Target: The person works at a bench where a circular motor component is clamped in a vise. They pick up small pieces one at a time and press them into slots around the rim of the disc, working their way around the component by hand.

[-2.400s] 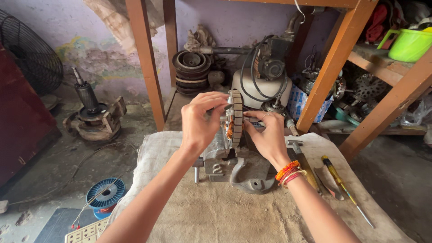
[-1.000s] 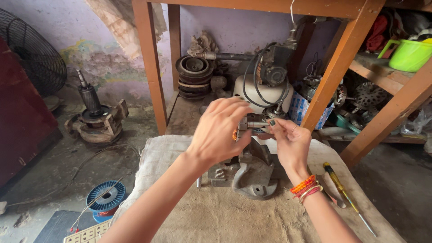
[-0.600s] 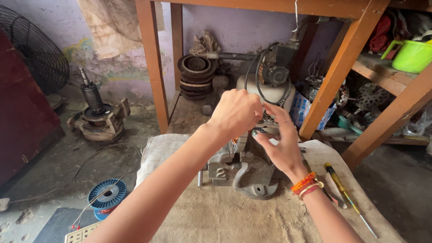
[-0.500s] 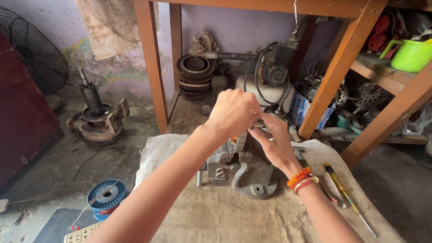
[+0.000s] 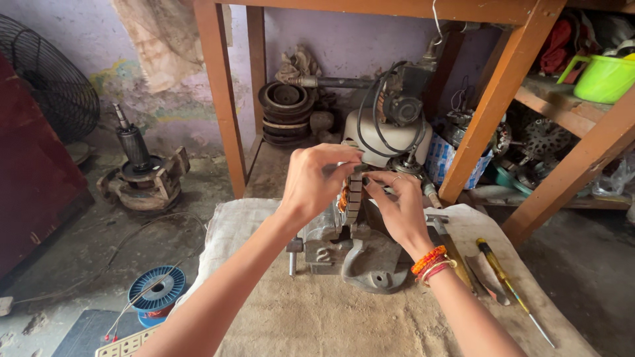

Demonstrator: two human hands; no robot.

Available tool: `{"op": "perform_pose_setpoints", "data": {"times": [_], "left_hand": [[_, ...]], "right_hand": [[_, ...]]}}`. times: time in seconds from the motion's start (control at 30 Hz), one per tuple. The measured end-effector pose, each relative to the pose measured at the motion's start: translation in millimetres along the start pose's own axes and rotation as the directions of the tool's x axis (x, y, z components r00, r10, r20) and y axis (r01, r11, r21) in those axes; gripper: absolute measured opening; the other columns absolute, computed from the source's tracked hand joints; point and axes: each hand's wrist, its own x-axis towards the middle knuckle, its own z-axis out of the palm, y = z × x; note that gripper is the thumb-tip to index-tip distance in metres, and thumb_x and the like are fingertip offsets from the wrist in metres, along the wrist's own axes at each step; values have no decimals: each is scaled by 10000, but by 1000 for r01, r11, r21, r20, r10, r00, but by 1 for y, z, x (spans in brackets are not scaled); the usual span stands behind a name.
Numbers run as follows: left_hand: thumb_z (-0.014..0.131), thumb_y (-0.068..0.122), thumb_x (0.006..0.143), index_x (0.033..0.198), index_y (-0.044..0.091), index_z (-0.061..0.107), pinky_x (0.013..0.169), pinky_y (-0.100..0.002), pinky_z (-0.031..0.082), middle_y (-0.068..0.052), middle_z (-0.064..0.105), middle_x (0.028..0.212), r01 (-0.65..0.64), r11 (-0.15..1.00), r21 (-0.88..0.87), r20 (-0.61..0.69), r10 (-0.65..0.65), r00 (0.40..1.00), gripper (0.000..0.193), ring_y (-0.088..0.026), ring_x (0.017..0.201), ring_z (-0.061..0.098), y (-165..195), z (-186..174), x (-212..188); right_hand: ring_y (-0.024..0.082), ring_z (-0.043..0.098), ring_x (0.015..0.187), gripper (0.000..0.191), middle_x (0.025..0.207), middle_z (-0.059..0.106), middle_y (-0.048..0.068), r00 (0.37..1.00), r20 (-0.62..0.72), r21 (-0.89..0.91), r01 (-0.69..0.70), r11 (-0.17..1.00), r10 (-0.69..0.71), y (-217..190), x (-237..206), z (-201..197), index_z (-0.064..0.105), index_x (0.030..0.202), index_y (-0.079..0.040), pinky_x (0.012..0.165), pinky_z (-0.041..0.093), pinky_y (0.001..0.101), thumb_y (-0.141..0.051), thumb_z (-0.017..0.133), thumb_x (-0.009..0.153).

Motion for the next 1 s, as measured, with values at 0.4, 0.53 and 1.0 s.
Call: {"op": "perform_pose_setpoints", "data": {"times": [0.4, 0.53, 1.0], "left_hand": [[724, -24, 850, 1001, 22, 779, 910, -326, 582, -93, 776, 1079, -144, 972, 188, -252, 189, 949, 167, -247, 1037, 746, -1, 6, -21], [723, -23, 833, 980, 28, 777, 891, -336, 578, -89, 778, 1058, -122, 949, 291, -260, 202, 944, 164, -249, 1014, 744, -9, -1, -29], [699, -30, 787, 971, 41, 762, 852, -367, 561, -66, 767, 1058, -331, 817, 472, -54, 401, 914, 207, -230, 1017, 716, -22, -8, -52]], "right_hand": [[187, 760, 923, 255, 999, 804, 112, 991, 88, 74, -104, 992, 97, -21, 10, -11, 768, 1079, -10, 855, 548, 329, -203, 704, 924], [211, 714, 1025, 286, 1107, 769, 107, 979, -39, -76, 198, 977, -201, -41, 3, -17, 759, 1097, 7, 916, 517, 379, -98, 728, 833], [107, 706, 891, 150, 999, 773, 54, 988, -45, 217, 157, 964, -151, -50, -13, -26, 793, 1063, -26, 799, 558, 237, -31, 715, 935]]}}
